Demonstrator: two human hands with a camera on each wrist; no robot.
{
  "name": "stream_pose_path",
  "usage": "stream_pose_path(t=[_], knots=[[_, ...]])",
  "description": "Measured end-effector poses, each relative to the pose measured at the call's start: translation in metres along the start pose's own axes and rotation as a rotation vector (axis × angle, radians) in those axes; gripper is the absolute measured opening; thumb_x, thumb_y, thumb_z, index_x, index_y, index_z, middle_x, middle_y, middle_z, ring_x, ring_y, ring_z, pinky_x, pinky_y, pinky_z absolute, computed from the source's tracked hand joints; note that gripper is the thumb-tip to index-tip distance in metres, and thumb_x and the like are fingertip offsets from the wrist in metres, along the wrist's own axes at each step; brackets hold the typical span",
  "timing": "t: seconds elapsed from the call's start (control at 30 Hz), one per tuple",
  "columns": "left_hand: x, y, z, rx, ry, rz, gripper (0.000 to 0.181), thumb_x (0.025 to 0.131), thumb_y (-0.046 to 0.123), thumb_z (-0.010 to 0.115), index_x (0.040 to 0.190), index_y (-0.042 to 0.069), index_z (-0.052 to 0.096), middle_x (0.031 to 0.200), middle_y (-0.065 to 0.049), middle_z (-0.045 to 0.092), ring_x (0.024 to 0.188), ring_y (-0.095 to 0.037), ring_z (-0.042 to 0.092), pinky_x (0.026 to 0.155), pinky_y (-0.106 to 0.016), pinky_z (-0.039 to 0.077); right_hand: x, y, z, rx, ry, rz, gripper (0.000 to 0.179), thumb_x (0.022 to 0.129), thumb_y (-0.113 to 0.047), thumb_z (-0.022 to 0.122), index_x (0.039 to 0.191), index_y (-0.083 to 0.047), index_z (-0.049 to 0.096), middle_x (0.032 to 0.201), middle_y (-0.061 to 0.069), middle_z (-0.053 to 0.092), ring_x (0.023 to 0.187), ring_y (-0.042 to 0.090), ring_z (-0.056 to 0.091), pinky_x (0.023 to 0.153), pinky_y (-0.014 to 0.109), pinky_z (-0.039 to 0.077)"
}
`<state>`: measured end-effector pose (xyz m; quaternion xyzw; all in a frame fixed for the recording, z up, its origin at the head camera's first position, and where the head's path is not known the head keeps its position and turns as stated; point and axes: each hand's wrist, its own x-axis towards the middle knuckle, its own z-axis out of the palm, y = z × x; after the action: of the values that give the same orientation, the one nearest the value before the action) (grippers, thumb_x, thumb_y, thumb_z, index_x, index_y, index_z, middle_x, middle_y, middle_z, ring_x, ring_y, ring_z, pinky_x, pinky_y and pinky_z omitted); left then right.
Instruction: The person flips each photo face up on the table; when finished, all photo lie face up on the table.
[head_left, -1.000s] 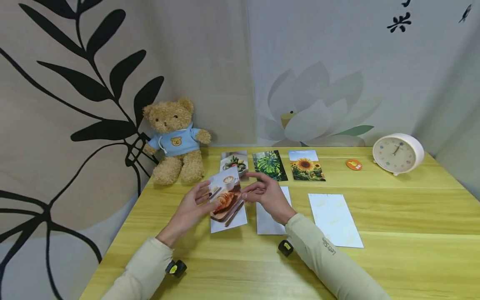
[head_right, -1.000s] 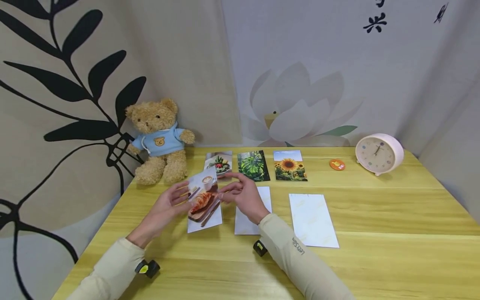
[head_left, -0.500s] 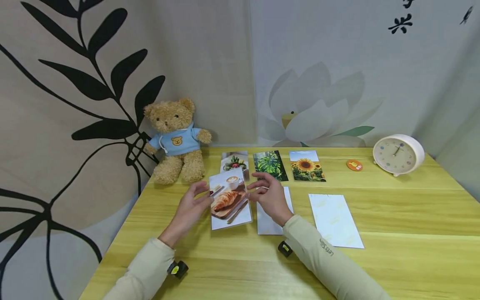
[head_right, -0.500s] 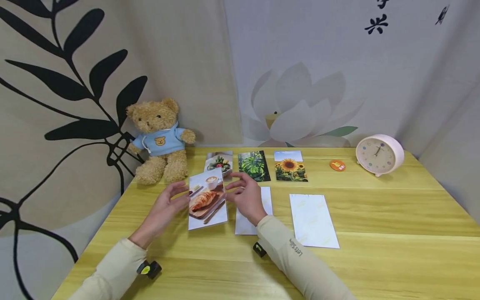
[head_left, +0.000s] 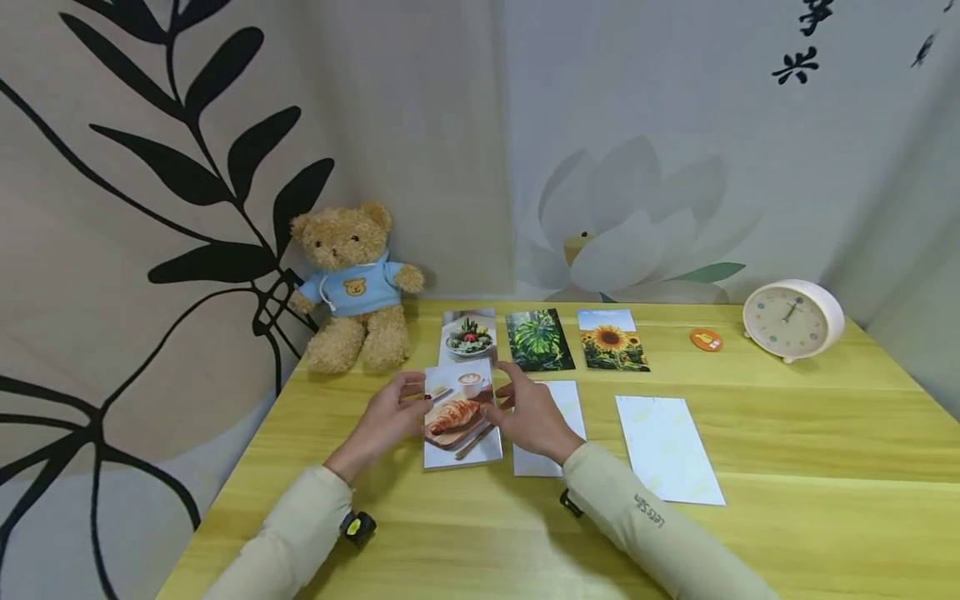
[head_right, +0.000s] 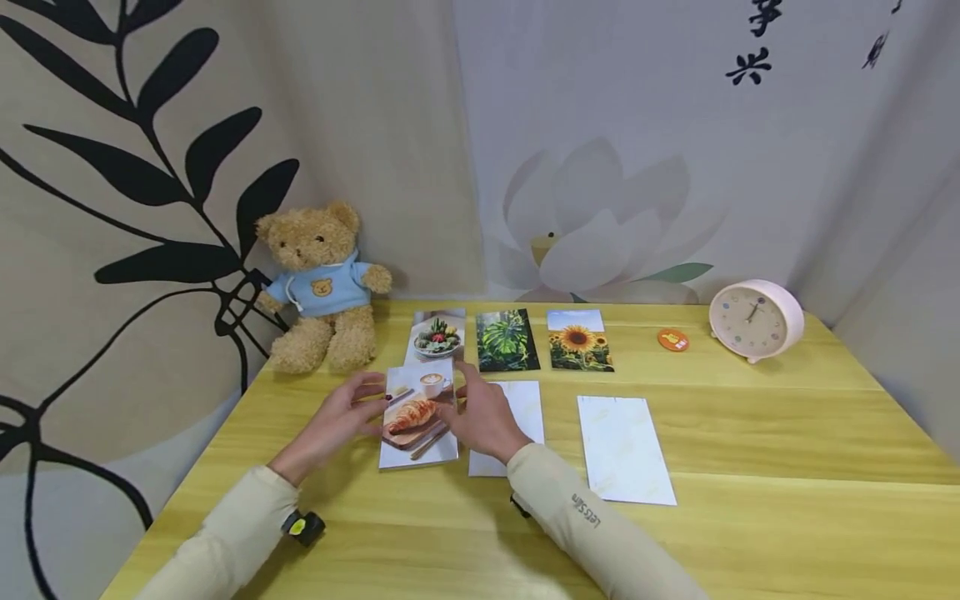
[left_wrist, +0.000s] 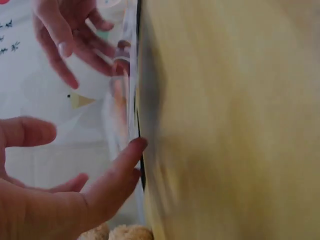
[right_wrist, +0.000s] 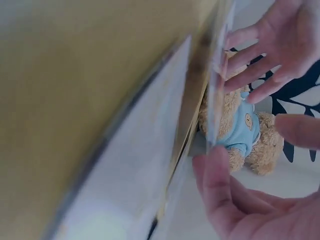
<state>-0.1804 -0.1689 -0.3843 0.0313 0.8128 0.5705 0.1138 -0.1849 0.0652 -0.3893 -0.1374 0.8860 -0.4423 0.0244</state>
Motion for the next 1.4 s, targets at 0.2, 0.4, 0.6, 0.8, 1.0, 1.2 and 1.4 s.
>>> stream_pose_path(t=[0.2,0.4,0.6,0.8,1.0,1.2,1.4], knots=[[0.008,0.000,-0.001,0.160,-0.059,-0.045,0.051,0.102,0.020,0.054,0.148,0.004,0.041,0.153,-0.029,0.042,0.120,-0.041,0.060,0.087,-0.042,0.058,-0.001,0.002,-0.002,0.083,-0.125,0.162,0.068,0.096,-0.029,0.067,0.154,-0.012,0.036,0.117,0.014,0.072,0.090,0.021,0.072,0.083,0.040,0.058],[0.014,0.001,-0.002,0.338,-0.071,-0.047,0.049,0.102,0.027,0.055,0.145,0.007,0.047,0.142,-0.024,0.057,0.126,-0.037,0.059,0.098,-0.050,0.052,-0.002,0.002,-0.003,0.124,-0.210,0.191,0.071,0.098,-0.032,0.064,0.157,-0.012,0.030,0.121,0.015,0.070,0.064,0.019,0.069,0.095,0.047,0.054],[0.023,0.002,-0.004,0.376,-0.091,-0.029,0.050,0.103,0.029,0.053,0.147,0.009,0.046,0.141,-0.022,0.059,0.127,-0.037,0.059,0.102,-0.053,0.051,-0.004,0.001,-0.005,0.108,-0.237,0.183,0.074,0.099,-0.034,0.062,0.160,-0.014,0.024,0.132,0.020,0.066,0.058,0.020,0.068,0.091,0.041,0.055],[0.022,0.000,0.005,0.501,-0.042,0.017,0.048,0.100,0.027,0.056,0.142,0.004,0.052,0.128,-0.022,0.067,0.106,-0.032,0.068,0.087,-0.046,0.056,-0.013,0.004,-0.005,0.205,-0.260,0.189,0.079,0.100,-0.029,0.062,0.162,-0.014,0.017,0.143,0.030,0.054,0.056,0.021,0.067,0.063,0.036,0.058],[0.007,0.002,0.023,0.559,0.025,0.082,0.044,0.099,0.023,0.057,0.138,0.004,0.056,0.110,-0.020,0.072,0.081,-0.025,0.067,0.073,-0.043,0.054,-0.038,0.014,-0.026,0.307,-0.305,0.153,0.071,0.101,-0.028,0.060,0.160,-0.009,0.024,0.146,0.029,0.051,0.069,0.023,0.071,0.060,0.035,0.057],[-0.001,0.024,0.051,0.316,-0.224,0.140,0.039,0.100,0.026,0.057,0.134,0.006,0.059,0.133,-0.019,0.064,0.121,-0.033,0.063,0.102,-0.051,0.051,-0.060,0.021,-0.063,0.154,-0.235,0.114,0.058,0.100,-0.032,0.062,0.150,-0.009,0.044,0.141,0.022,0.057,0.101,0.021,0.068,0.069,0.034,0.059],[-0.010,0.041,0.076,0.193,-0.480,0.040,0.051,0.100,0.033,0.057,0.143,0.006,0.050,0.102,-0.009,0.061,0.085,-0.019,0.059,0.077,-0.039,0.050,-0.072,0.029,-0.082,0.049,-0.178,0.111,0.055,0.101,-0.029,0.061,0.148,-0.006,0.045,0.147,0.019,0.053,0.123,0.033,0.063,0.088,0.040,0.060]])
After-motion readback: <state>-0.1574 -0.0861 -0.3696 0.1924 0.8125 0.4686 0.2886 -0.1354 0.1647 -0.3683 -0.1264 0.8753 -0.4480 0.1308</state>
